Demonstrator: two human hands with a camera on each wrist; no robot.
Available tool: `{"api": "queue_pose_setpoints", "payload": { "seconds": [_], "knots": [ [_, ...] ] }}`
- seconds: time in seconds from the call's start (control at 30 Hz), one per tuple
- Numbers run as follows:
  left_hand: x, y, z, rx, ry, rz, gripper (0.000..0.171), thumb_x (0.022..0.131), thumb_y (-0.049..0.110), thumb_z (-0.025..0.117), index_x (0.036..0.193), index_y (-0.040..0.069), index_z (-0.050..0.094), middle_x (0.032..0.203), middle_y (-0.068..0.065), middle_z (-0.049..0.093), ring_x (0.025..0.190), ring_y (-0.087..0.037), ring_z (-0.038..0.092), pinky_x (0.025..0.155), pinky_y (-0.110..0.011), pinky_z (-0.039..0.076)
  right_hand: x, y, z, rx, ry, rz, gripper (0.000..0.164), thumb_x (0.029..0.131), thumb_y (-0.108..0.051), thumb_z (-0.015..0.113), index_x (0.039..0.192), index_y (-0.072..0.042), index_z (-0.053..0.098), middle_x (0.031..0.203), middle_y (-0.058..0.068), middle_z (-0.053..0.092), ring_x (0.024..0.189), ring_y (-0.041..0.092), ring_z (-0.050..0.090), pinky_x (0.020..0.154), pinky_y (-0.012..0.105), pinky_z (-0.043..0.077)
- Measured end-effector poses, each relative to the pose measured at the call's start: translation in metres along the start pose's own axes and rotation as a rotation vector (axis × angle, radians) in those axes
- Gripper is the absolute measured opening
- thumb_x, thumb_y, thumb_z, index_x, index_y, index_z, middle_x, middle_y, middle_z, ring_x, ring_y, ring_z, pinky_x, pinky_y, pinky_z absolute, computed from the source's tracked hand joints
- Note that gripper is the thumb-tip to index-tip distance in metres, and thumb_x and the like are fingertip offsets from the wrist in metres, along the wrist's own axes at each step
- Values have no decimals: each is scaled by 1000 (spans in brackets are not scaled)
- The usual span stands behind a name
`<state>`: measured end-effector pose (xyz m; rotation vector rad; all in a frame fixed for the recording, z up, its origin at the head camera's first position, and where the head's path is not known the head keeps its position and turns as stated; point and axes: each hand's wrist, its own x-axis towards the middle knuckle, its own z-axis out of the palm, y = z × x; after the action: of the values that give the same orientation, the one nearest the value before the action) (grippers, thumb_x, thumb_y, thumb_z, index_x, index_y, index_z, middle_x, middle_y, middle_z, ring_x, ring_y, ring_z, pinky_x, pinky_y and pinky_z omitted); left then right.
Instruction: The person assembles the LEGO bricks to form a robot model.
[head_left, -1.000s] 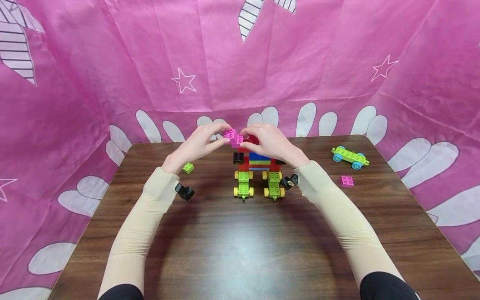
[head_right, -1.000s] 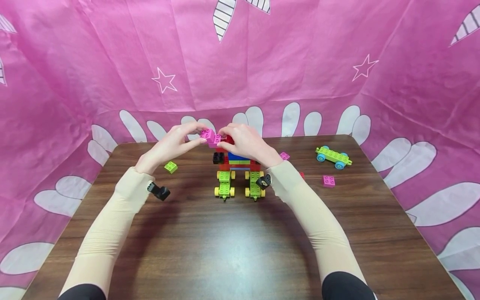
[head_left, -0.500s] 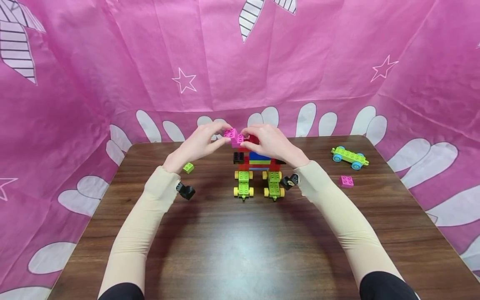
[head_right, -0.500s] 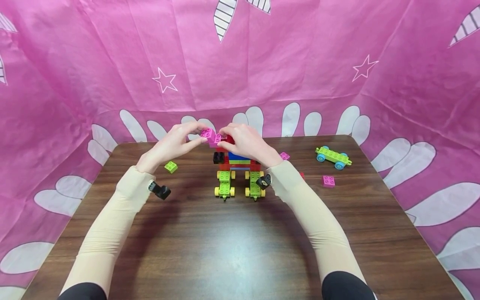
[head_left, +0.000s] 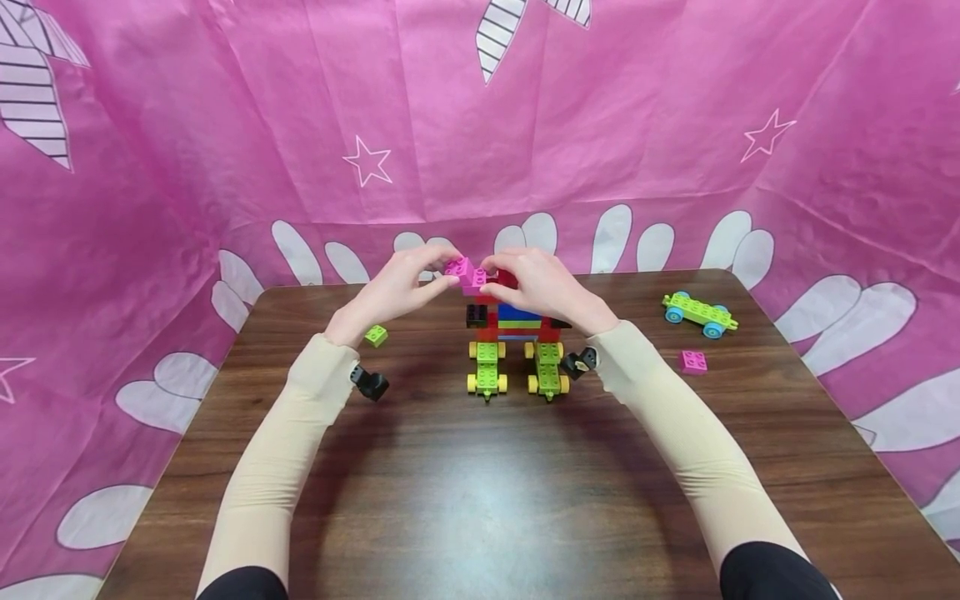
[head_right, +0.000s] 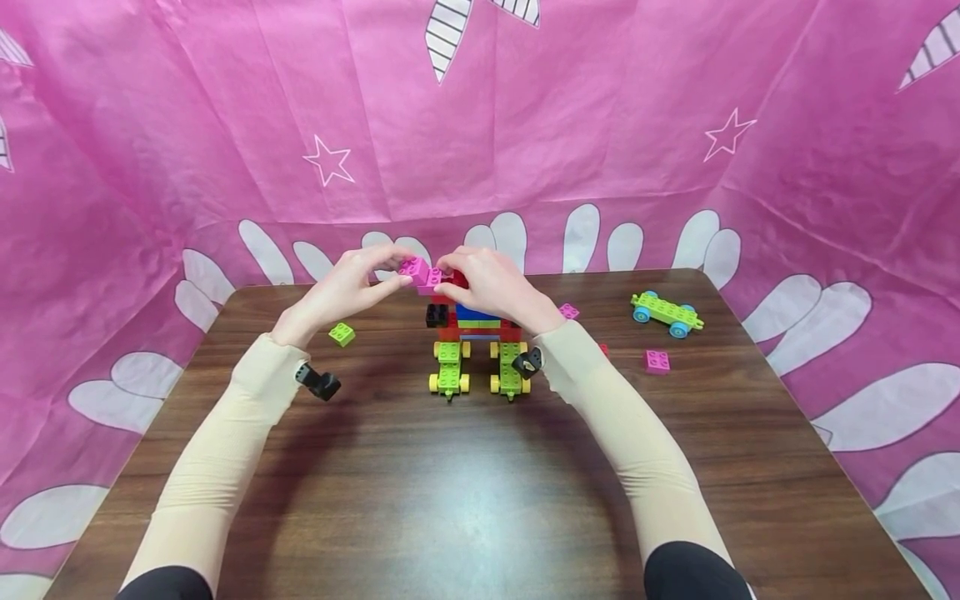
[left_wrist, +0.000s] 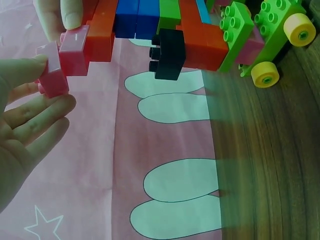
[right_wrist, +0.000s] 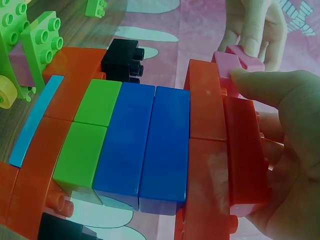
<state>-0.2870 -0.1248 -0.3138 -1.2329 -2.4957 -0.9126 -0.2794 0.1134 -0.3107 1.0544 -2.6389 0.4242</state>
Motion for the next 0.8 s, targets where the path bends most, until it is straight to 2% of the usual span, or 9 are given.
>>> {"api": "queue_pose_setpoints", "payload": {
  "seconds": [0.3, 0.57, 0.8],
  "knots": [
    [2, 3, -1, 90, -21, 28, 34, 90, 22, 62, 121, 9, 58, 110, -3, 63, 95, -13, 61, 81, -29, 55, 0, 0, 0, 4, 4, -3, 38, 86, -38, 65, 112, -11, 66, 104, 6, 70, 89, 18, 66, 80, 33, 55],
    [5, 7, -5, 161, -57, 84, 36, 91, 20, 61, 123, 5, 56, 110, -7, 63, 93, -17, 61, 85, -32, 53, 0, 1, 0, 0, 0, 4, 37, 87, -38, 64, 112, -11, 66, 105, 6, 70, 90, 18, 66, 80, 33, 55],
    [6, 8, -7, 123, -54, 19, 36, 88, 22, 65, 121, 10, 59, 110, -4, 63, 95, -15, 59, 82, -30, 53, 1, 1, 1, -10, 1, 2, 37, 87, -39, 64, 112, -12, 66, 106, 5, 70, 90, 18, 66, 81, 33, 55]
  ]
}}
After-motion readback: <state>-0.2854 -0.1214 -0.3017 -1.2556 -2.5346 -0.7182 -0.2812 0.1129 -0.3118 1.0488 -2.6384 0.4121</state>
